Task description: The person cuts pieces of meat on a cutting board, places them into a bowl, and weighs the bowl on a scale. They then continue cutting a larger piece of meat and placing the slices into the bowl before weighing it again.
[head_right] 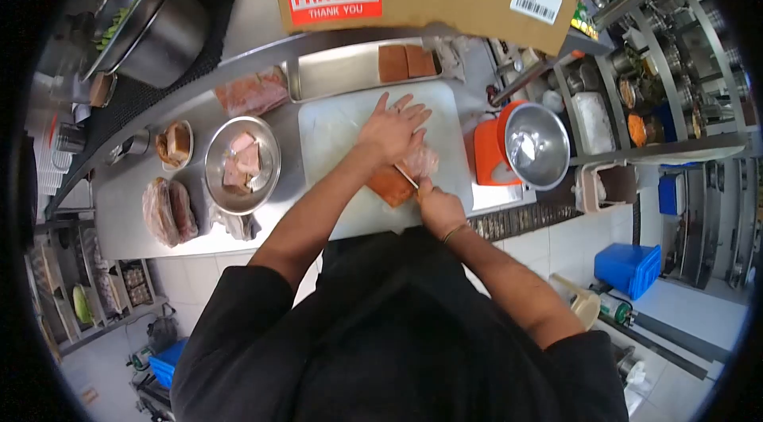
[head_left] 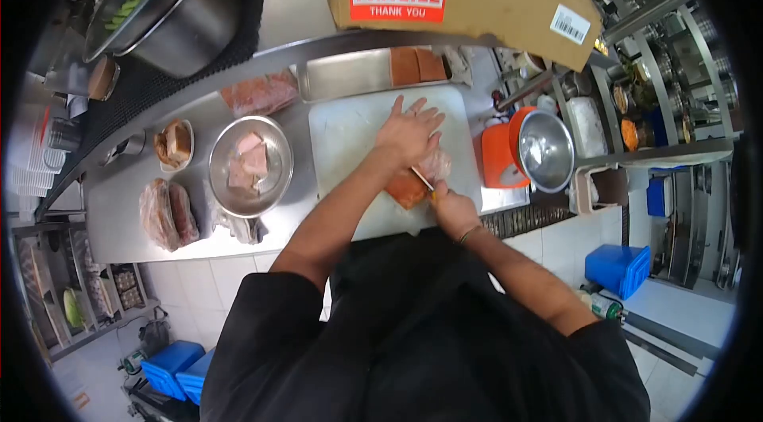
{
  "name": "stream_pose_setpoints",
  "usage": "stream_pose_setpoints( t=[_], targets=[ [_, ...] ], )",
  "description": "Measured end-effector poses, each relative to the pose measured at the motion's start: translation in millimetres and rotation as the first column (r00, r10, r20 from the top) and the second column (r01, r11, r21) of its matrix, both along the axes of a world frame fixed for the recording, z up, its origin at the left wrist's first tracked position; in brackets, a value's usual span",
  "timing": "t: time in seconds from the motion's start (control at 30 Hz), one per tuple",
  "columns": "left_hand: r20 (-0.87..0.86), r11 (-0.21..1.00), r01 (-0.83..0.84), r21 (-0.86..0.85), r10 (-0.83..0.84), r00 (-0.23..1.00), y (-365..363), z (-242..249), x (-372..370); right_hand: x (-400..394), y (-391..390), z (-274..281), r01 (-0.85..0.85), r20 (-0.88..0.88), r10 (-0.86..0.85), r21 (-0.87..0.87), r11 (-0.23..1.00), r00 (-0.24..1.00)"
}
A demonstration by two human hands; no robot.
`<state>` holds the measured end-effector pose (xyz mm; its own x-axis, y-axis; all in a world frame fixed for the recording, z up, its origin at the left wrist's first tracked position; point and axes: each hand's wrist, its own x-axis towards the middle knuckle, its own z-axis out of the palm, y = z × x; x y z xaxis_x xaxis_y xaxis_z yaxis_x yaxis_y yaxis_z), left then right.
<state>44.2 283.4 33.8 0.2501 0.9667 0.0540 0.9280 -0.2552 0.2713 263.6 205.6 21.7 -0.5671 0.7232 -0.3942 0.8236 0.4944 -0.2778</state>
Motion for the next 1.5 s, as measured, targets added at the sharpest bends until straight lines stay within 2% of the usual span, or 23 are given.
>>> stream_pose_setpoints(
  t=[0.03,0.13,0.23,0.5,0.63,0.73,0.87,0.9,0.97,1.03,1.17,1.33,1.43,1.5],
  targets=[
    [-0.010,0.999,-0.013,0.038,0.013,1.000,-0.1,1.4,0.3,-2.1,10.9,-5.0,0.002,-0.023,-0.002,0.040,0.999,1.000],
    [-0.056,0.998,-0.059,-0.021,0.058,0.997,-0.8,8.7,3.6,-4.0,11.0,-14.6,0.023,-0.061,-0.019,0.072,0.997,0.998],
    [-0.030,0.996,-0.071,-0.058,0.069,0.997,0.4,15.1,-1.2,-5.0,12.5,-7.9,0.005,-0.056,0.000,0.079,0.997,0.998],
    [0.238,0.992,0.043,-0.120,-0.014,0.971,0.8,-18.9,-16.6,-25.4,9.4,45.7,-0.012,0.097,0.014,-0.021,1.000,0.995],
    [0.280,0.991,0.050,-0.123,-0.014,0.960,15.2,-23.0,-26.4,-37.2,23.5,50.2,-0.018,0.137,0.021,-0.019,1.000,0.990],
    [0.259,0.996,0.040,-0.080,-0.018,0.966,13.2,-25.8,-23.0,-32.6,18.3,47.4,-0.015,0.135,0.017,-0.011,1.000,0.991],
    [0.248,0.990,0.061,-0.131,-0.027,0.968,8.0,-34.5,-21.9,-21.0,10.7,7.9,-0.020,0.100,0.017,0.026,0.999,0.995],
    [0.238,0.996,0.043,-0.080,-0.023,0.971,21.4,-31.3,-28.4,-26.5,27.0,10.7,-0.024,0.094,0.019,0.051,0.998,0.995],
    [0.250,0.992,0.033,-0.121,-0.001,0.968,-8.3,-40.0,-19.9,-19.5,-0.3,11.9,-0.020,0.122,0.022,-0.015,1.000,0.992],
    [0.234,0.993,0.031,-0.114,-0.004,0.972,12.6,-34.3,-23.7,-24.0,19.4,12.6,-0.014,0.136,0.014,-0.003,1.000,0.991],
    [0.254,0.992,0.048,-0.119,-0.016,0.967,3.9,-38.6,-17.9,-16.1,8.4,1.3,-0.006,0.097,0.005,0.005,1.000,0.995],
    [0.220,0.998,0.015,0.057,-0.027,0.975,10.3,-17.6,-14.5,-18.4,14.3,5.9,0.064,0.059,-0.064,0.006,0.998,0.996],
    [0.320,0.981,-0.076,0.176,0.016,0.947,-8.0,0.3,-13.2,-15.2,13.9,2.8,0.128,0.006,-0.128,0.007,0.992,0.992],
    [0.421,0.984,-0.108,0.143,0.038,0.906,-40.1,5.1,-26.5,-13.2,11.7,5.0,0.134,-0.002,-0.134,-0.009,0.991,0.991]
  ],
)
